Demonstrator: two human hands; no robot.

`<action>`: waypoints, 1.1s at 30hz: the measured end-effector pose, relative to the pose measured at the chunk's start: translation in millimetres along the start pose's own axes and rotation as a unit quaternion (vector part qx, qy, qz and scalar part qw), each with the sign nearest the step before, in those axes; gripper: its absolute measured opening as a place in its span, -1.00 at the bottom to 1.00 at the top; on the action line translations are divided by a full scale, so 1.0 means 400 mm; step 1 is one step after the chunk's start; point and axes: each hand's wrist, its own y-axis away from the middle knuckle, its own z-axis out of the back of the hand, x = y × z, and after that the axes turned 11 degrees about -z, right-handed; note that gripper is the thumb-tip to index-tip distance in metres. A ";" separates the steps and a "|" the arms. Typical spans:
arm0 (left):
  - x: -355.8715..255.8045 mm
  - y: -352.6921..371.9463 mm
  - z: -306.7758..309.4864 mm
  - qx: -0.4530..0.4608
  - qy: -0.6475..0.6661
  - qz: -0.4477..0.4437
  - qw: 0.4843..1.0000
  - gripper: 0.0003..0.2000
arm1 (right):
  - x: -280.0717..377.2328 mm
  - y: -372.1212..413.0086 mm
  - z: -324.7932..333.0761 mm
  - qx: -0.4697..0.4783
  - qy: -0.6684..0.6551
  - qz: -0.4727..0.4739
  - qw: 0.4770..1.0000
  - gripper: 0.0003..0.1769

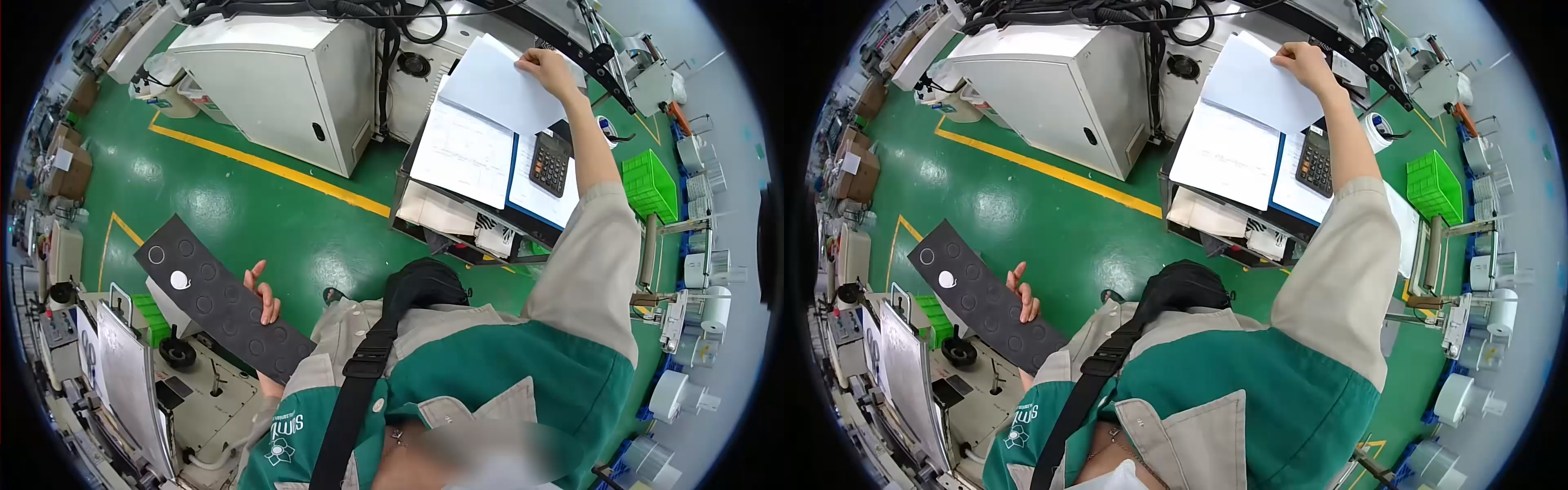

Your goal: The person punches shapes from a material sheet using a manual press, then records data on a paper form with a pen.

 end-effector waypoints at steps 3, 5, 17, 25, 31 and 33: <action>0.010 0.001 -0.011 0.002 -0.019 0.007 1.000 -0.54 | -0.028 -0.007 -0.002 0.009 -0.013 -0.002 1.000 -0.73; 0.014 0.001 -0.019 0.000 -0.043 0.021 0.999 -0.55 | -0.035 -0.004 0.003 0.008 -0.014 0.001 1.000 -0.72; 0.080 0.010 -0.114 -0.085 -0.080 0.000 0.993 -0.56 | -0.036 -0.024 0.011 -0.004 0.005 0.067 0.998 -0.76; 0.017 0.020 -0.122 -0.102 -0.090 0.003 0.991 -0.58 | -0.014 0.057 -0.028 0.106 -0.003 0.083 0.991 -0.75; -0.065 0.000 -0.077 -0.075 -0.087 0.034 0.993 -0.58 | -0.019 0.069 -0.054 0.093 0.017 0.037 0.995 -0.81; -0.081 -0.008 -0.050 -0.033 -0.068 0.039 0.996 -0.56 | -0.012 0.065 -0.050 0.101 0.000 0.020 0.995 -0.81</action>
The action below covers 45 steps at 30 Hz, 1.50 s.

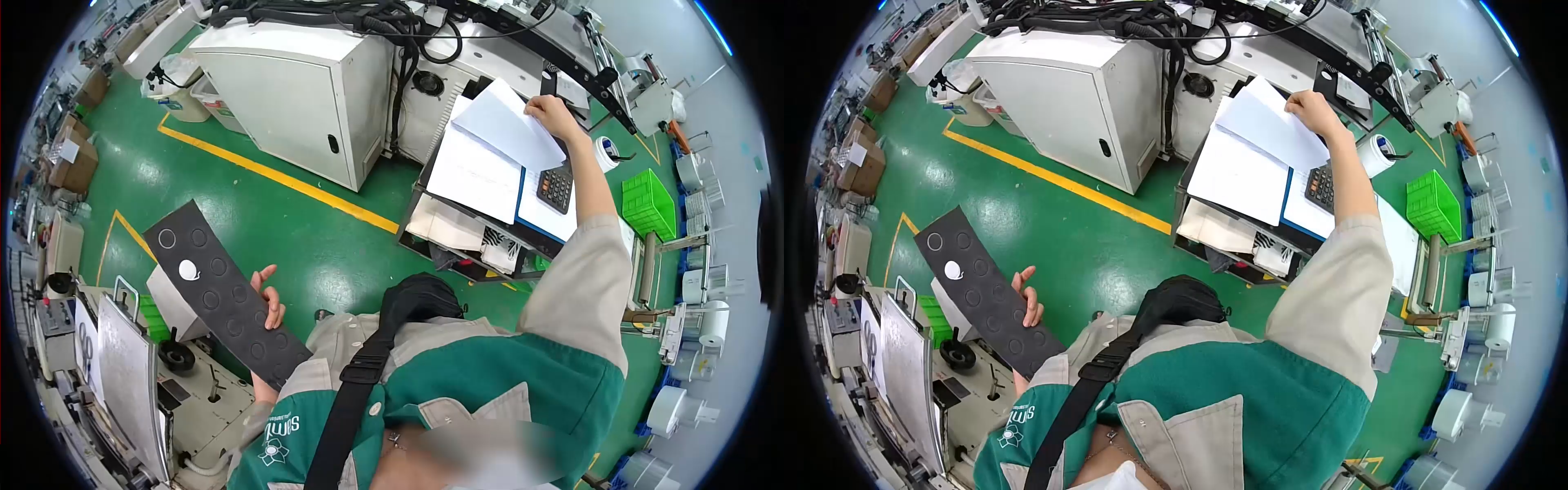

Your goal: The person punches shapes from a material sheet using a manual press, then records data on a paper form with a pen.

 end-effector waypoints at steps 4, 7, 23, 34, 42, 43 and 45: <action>-0.001 0.014 0.018 0.008 -0.009 -0.014 1.000 -0.56 | 0.017 0.002 -0.001 -0.026 0.017 0.006 1.000 -0.81; 0.007 0.021 -0.013 -0.016 -0.011 -0.034 0.999 -0.56 | 0.024 -0.009 0.006 -0.068 0.034 0.018 0.997 -0.81; 0.110 0.030 -0.093 -0.069 -0.035 -0.036 0.996 -0.57 | -0.006 -0.105 0.064 -0.168 0.139 0.104 0.970 -0.84; 0.123 0.018 -0.097 0.047 0.055 -0.032 0.997 -0.41 | 0.020 -0.040 0.072 -0.186 0.134 0.155 0.961 -0.85; 0.067 -0.013 0.041 0.260 0.149 -0.082 0.951 -0.32 | 0.063 0.075 -0.003 -0.087 0.112 0.117 0.983 -0.88; 0.050 -0.011 0.052 0.260 0.147 -0.081 0.951 -0.33 | 0.056 0.067 -0.004 -0.107 0.119 0.113 0.981 -0.88; 0.009 -0.016 0.072 0.266 0.144 -0.075 0.950 -0.34 | 0.045 0.046 0.006 -0.136 0.138 0.096 0.976 -0.88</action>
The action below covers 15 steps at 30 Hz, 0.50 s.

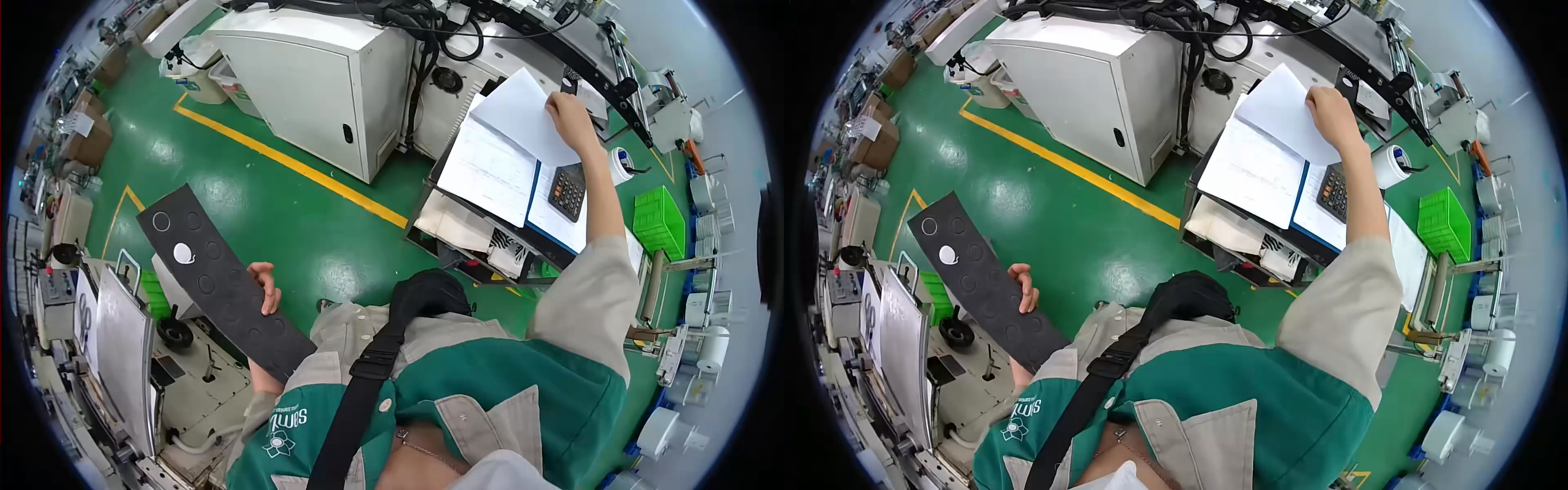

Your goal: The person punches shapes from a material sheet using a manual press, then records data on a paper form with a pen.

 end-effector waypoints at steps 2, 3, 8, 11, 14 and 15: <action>-0.042 -0.021 0.007 0.024 0.001 0.007 1.000 -0.35 | 0.000 -0.016 0.007 -0.036 0.007 -0.012 0.999 -0.88; -0.064 -0.027 0.013 0.035 0.003 0.008 0.999 -0.35 | 0.001 -0.022 0.011 -0.043 0.002 -0.024 0.999 -0.88; -0.209 -0.065 0.058 0.074 0.016 0.072 0.995 -0.52 | 0.008 -0.007 0.004 0.021 0.038 -0.072 0.996 -0.88; -0.296 -0.113 0.088 0.161 0.012 0.076 0.984 -0.61 | 0.046 0.024 0.000 0.122 0.077 -0.150 0.978 -0.85; -0.355 -0.108 0.067 -0.016 -0.094 -0.033 0.995 -0.75 | 0.339 0.060 0.069 0.116 0.001 -0.127 0.985 -0.79; -0.337 -0.108 0.013 -0.149 -0.155 -0.135 0.967 -0.78 | 0.462 0.064 0.058 0.091 -0.118 -0.076 0.986 -0.69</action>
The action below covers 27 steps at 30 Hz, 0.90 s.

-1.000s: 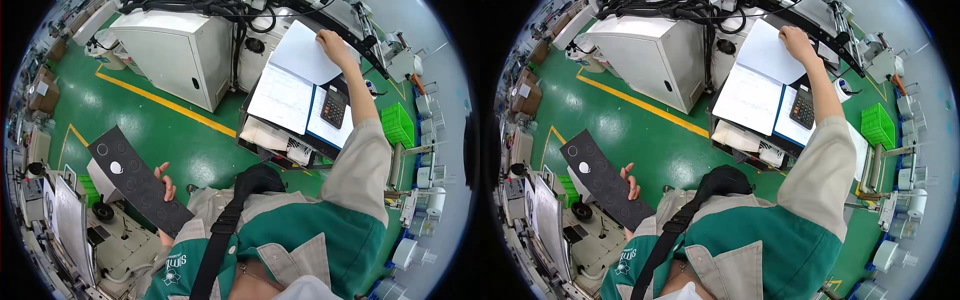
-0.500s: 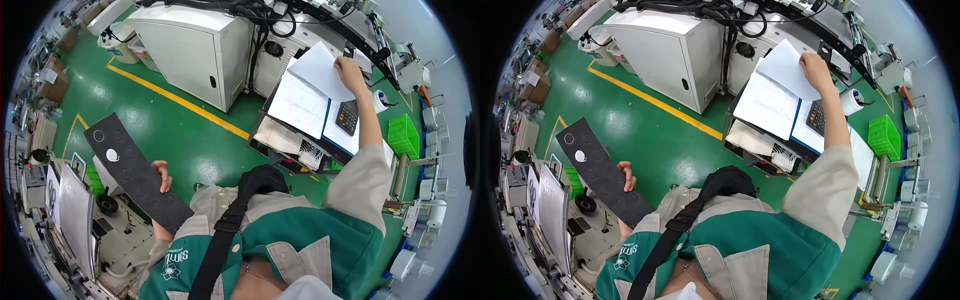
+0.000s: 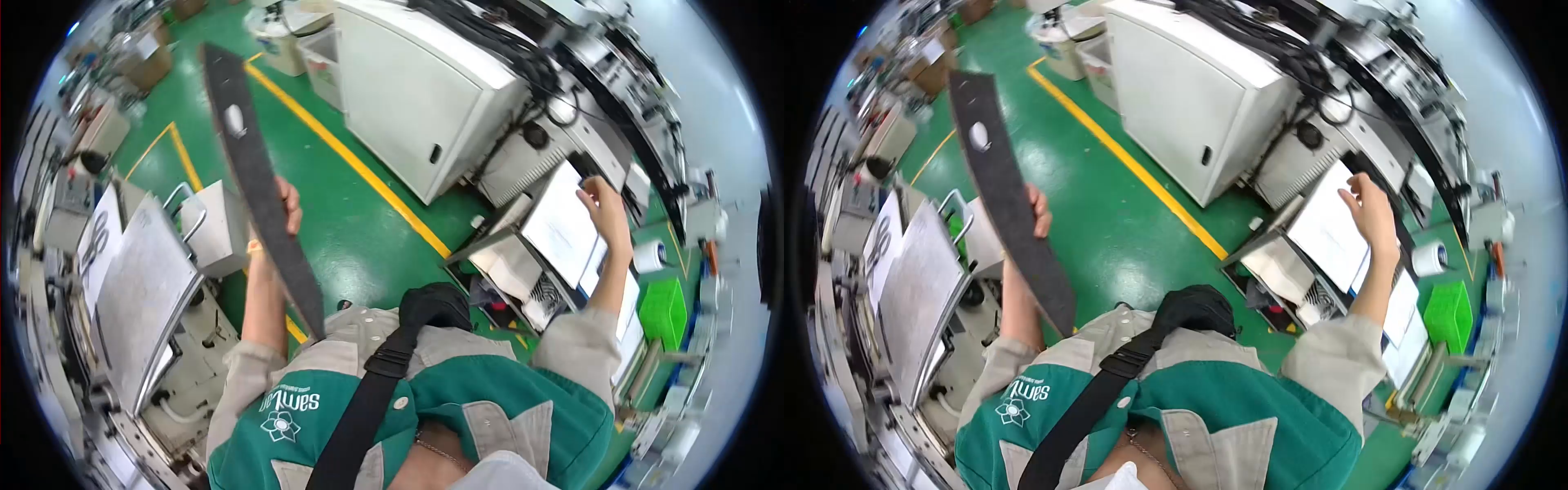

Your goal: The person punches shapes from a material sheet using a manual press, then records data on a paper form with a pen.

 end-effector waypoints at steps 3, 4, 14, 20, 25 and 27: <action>-0.033 -0.065 -0.140 -0.373 -0.247 -0.058 0.892 -0.49 | 0.399 0.119 -0.123 0.178 -0.359 0.163 0.902 -0.44; -0.062 -0.050 -0.095 -0.324 -0.217 -0.058 0.919 -0.62 | 0.499 0.156 -0.154 0.276 -0.382 0.242 0.848 -0.25; -0.324 -0.013 -0.120 -0.437 -0.274 -0.398 0.759 -0.33 | 0.937 0.276 -0.326 0.201 -0.468 0.396 0.764 -0.55; -0.457 0.125 -0.079 -0.238 -0.120 -0.505 0.821 -0.40 | 1.096 0.215 -0.374 -0.044 -0.324 0.731 0.599 -0.62; -0.475 0.191 -0.071 -0.222 -0.086 -0.584 0.776 -0.42 | 1.203 0.164 -0.456 0.054 -0.350 0.791 0.499 -0.64; -0.480 0.209 -0.067 -0.319 -0.080 -0.589 0.739 -0.43 | 1.233 0.141 -0.474 0.122 -0.398 0.768 0.486 -0.65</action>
